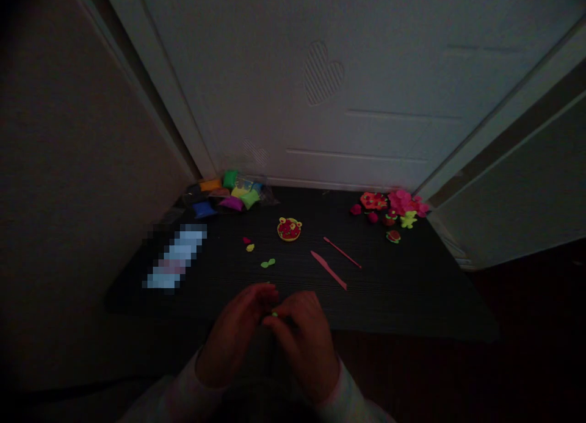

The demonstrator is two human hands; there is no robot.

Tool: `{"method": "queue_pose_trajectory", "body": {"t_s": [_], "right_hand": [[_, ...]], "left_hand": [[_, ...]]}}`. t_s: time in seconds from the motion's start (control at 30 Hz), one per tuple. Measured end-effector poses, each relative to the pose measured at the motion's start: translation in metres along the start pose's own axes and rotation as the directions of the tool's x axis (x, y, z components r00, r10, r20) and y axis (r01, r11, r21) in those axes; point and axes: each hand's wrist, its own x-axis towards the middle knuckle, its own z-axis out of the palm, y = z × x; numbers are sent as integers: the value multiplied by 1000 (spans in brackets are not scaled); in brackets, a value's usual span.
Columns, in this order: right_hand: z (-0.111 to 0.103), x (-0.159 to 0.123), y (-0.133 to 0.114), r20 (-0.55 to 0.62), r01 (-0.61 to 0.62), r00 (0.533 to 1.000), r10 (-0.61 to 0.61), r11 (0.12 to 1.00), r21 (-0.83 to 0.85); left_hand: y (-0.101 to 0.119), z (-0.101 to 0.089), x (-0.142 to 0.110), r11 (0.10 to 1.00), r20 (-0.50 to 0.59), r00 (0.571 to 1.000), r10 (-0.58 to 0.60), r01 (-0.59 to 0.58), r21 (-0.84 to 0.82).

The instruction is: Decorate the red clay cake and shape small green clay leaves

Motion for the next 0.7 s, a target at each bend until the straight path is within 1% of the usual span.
{"method": "queue_pose_trajectory", "body": {"t_s": [0.03, 0.1, 0.13, 0.2, 0.27, 0.33, 0.4, 0.5, 0.57, 0.7], "right_hand": [[4, 0, -2, 17, 74, 997, -73, 996, -48], [11, 0, -4, 48, 179, 984, -174, 975, -134], [13, 0, -5, 55, 196, 980, -189, 967, -161], [15, -1, -4, 40, 176, 984, -171, 966, -188], [13, -1, -1, 6, 118, 993, -119, 973, -197], [8, -2, 4, -30, 71, 996, -79, 976, -207], [4, -2, 10, -52, 48, 997, -61, 975, -217], [1, -3, 17, -49, 30, 998, -40, 981, -194], [2, -4, 19, -26, 42, 999, -47, 986, -162], [6, -6, 19, -1, 89, 996, -90, 989, -122]], "left_hand": [[-1, 4, 1, 986, 16, 996, -86, 88, -141], [-3, 10, 2, 909, 94, 969, -227, 245, -338], [-4, 13, 3, 870, 132, 954, -268, 299, -391], [-7, 14, 5, 834, 162, 940, -300, 341, -434], [-13, 13, 6, 845, 127, 950, -286, 312, -435], [-19, 9, 6, 879, 88, 971, -220, 237, -414], [-24, 6, 5, 911, 118, 982, -146, 179, -373], [-23, 3, 0, 940, 203, 971, -123, 180, -291], [-18, 3, -3, 946, 211, 968, -133, 187, -264], [-12, 2, -3, 946, 214, 969, -126, 183, -268]]}}
